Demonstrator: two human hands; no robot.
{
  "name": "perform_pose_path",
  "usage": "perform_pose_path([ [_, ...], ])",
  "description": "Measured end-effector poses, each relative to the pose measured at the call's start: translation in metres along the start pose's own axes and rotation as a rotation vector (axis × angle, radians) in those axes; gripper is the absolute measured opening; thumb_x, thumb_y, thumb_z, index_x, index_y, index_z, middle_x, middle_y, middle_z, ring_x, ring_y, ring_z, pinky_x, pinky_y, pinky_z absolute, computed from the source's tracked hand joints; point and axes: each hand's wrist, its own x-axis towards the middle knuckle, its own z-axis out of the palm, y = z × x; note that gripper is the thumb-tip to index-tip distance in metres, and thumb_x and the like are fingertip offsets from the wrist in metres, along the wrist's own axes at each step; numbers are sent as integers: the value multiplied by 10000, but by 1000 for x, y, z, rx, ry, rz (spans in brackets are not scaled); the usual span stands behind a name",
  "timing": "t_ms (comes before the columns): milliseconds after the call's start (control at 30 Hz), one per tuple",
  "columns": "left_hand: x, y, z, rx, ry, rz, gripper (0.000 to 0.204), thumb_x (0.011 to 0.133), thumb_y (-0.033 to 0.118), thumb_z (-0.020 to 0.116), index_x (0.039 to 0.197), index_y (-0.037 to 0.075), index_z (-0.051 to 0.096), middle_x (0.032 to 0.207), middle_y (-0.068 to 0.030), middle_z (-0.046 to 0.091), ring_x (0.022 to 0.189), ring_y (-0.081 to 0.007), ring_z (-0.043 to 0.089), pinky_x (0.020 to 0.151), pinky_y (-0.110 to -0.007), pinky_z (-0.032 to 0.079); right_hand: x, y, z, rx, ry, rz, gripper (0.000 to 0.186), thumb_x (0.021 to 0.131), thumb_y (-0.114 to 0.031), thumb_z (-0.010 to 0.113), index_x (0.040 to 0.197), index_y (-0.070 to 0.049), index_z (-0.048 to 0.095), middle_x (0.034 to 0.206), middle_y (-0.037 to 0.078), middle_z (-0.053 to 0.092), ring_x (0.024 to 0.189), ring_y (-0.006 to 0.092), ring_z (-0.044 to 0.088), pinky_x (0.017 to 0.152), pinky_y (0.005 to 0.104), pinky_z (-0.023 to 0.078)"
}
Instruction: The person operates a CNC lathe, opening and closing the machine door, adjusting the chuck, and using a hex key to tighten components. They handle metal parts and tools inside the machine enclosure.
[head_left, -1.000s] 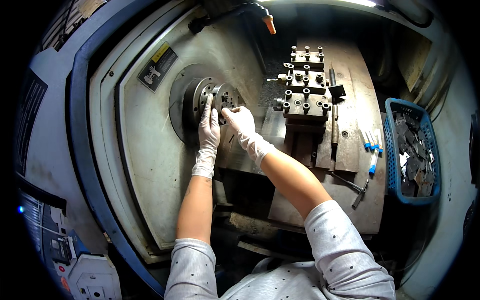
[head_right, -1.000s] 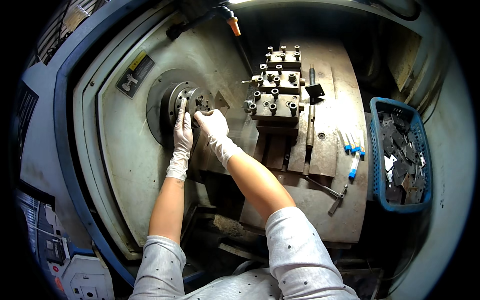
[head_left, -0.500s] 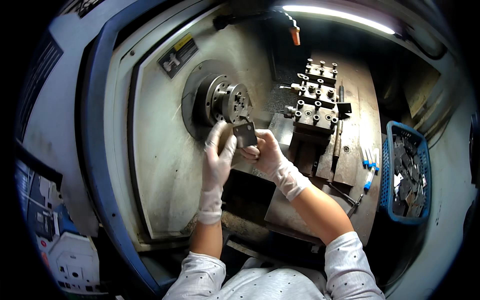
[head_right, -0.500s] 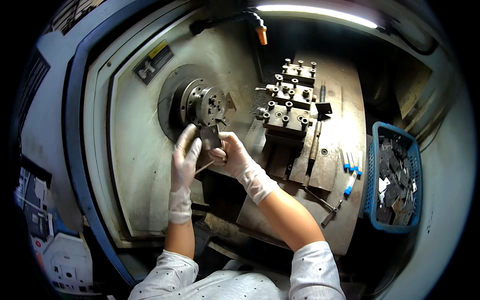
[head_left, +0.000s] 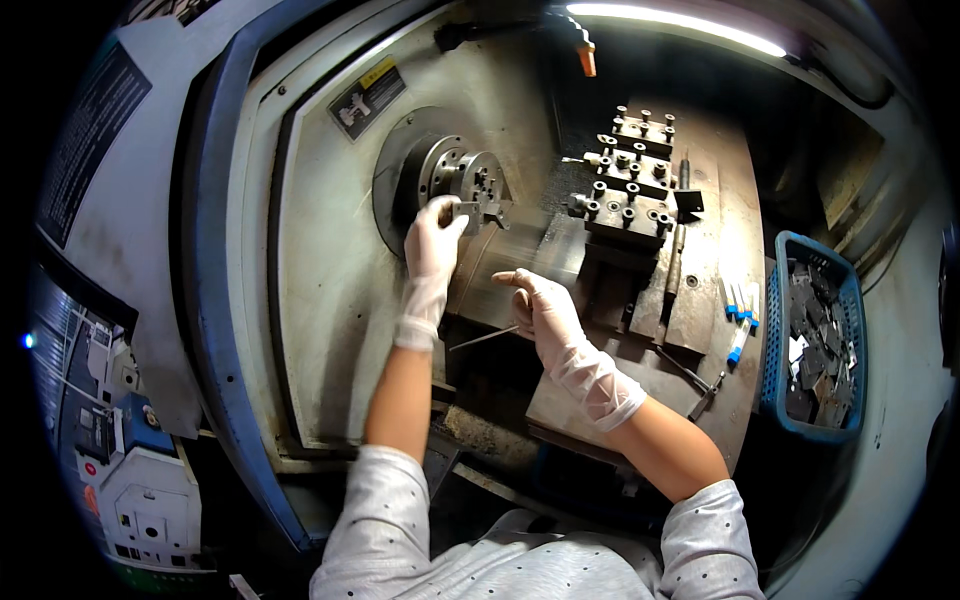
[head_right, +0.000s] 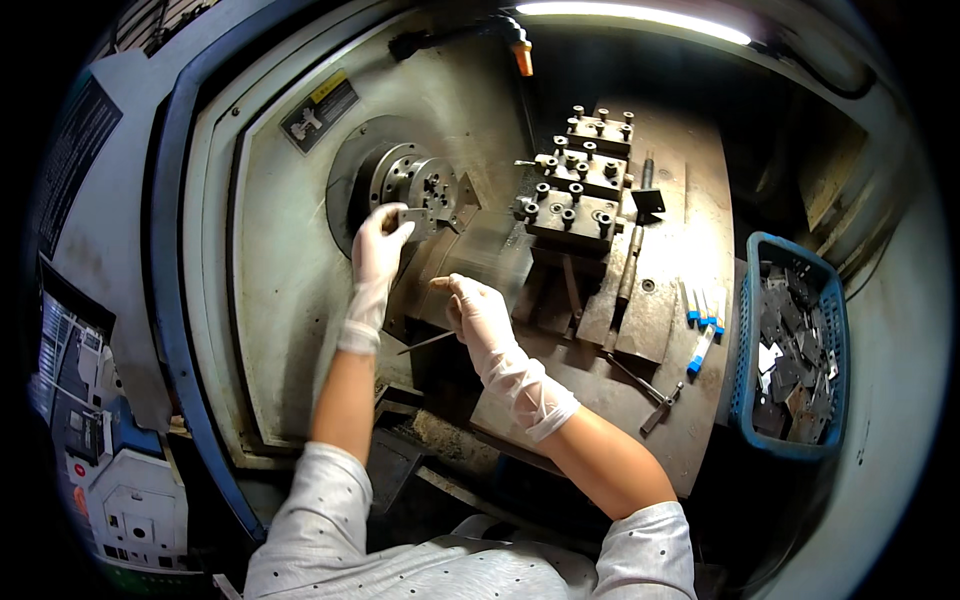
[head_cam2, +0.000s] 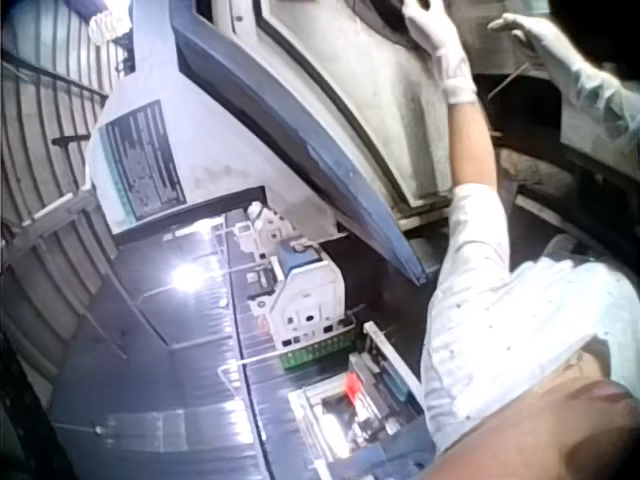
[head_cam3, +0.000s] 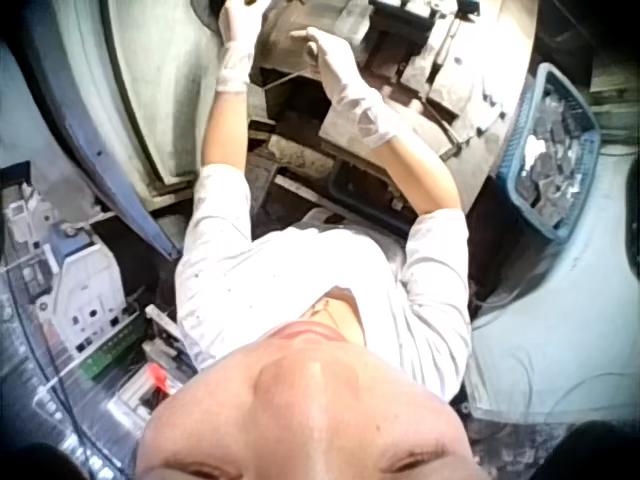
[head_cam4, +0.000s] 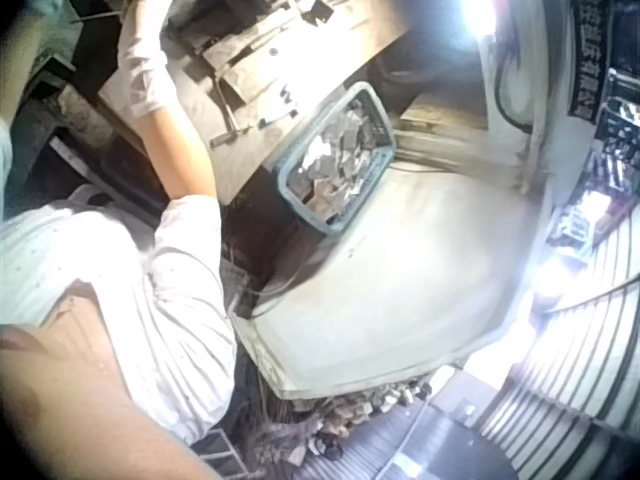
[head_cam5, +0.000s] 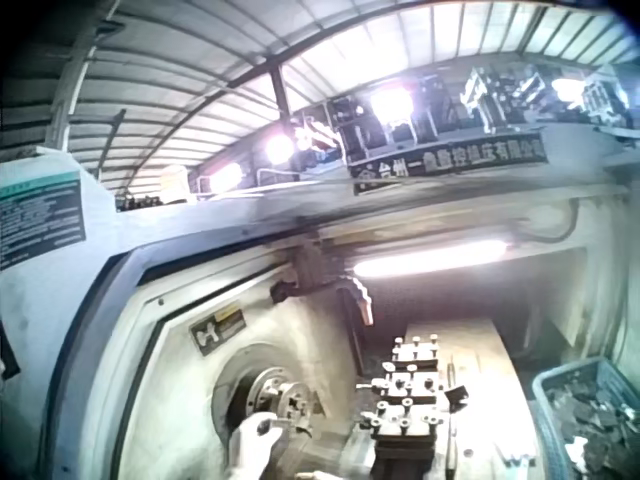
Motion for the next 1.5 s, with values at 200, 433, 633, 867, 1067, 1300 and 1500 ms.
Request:
perform_pose_path([
  [200, 35, 11, 8, 684, -114, 38, 356, 598, 173, 608, 843, 115, 356, 579, -58, 513, 581, -246, 522, 517, -344, 390, -23, -5, -17, 5, -108, -50, 254, 756, -253, 411, 821, -38, 530, 447, -43, 319, 374, 33, 238, 343, 163, 162],
  [433, 40, 8, 9, 531, -120, 170, 300, 633, 136, 580, 838, 119, 361, 584, -49, 503, 552, -237, 514, 488, -339, 387, -32, -3, -16, 20, -154, -13, 207, 740, -177, 408, 791, -29, 544, 472, -48, 347, 406, 27, 287, 375, 153, 221],
  [633, 54, 6, 11, 732, -140, 322, 265, 646, 128, 558, 831, 105, 370, 628, -105, 510, 589, -278, 508, 509, -356, 385, -35, 6, -10, 31, -185, 44, 195, 738, -165, 419, 776, -25, 550, 473, -58, 312, 405, 23, 284, 371, 141, 213],
  [867, 67, 22, 21, 1083, -321, 628, 232, 652, 104, 528, 824, 27, 393, 690, -147, 511, 650, -281, 514, 564, -340, 404, -39, 13, -15, 57, -177, 56, 188, 738, -151, 425, 772, -18, 554, 501, -64, 303, 419, 11, 288, 374, 120, 219],
  [1067, 70, 22, 26, 1337, -321, 701, 213, 670, 130, 490, 832, 12, 417, 630, -100, 521, 576, -207, 544, 490, -279, 440, -46, 10, -15, 65, -161, 63, 183, 736, -146, 426, 767, -18, 554, 498, -66, 301, 426, 10, 280, 379, 119, 226],
  [1300, 61, 14, 21, 1394, -281, 630, 181, 717, 62, 373, 872, -20, 418, 567, -93, 541, 508, -195, 548, 430, -280, 436, -48, 10, -17, 82, -183, 70, 182, 739, -143, 424, 762, -15, 552, 502, -63, 319, 429, 13, 281, 385, 123, 239],
  [1500, 62, 38, 24, 1367, -445, -62, 705, 608, 341, 597, 1094, -12, 228, 804, -154, 542, 707, -255, 544, 623, -330, 426, -45, 17, -19, 92, -167, 48, 186, 734, -150, 424, 747, -17, 554, 491, -57, 323, 428, 24, 284, 390, 138, 240],
])
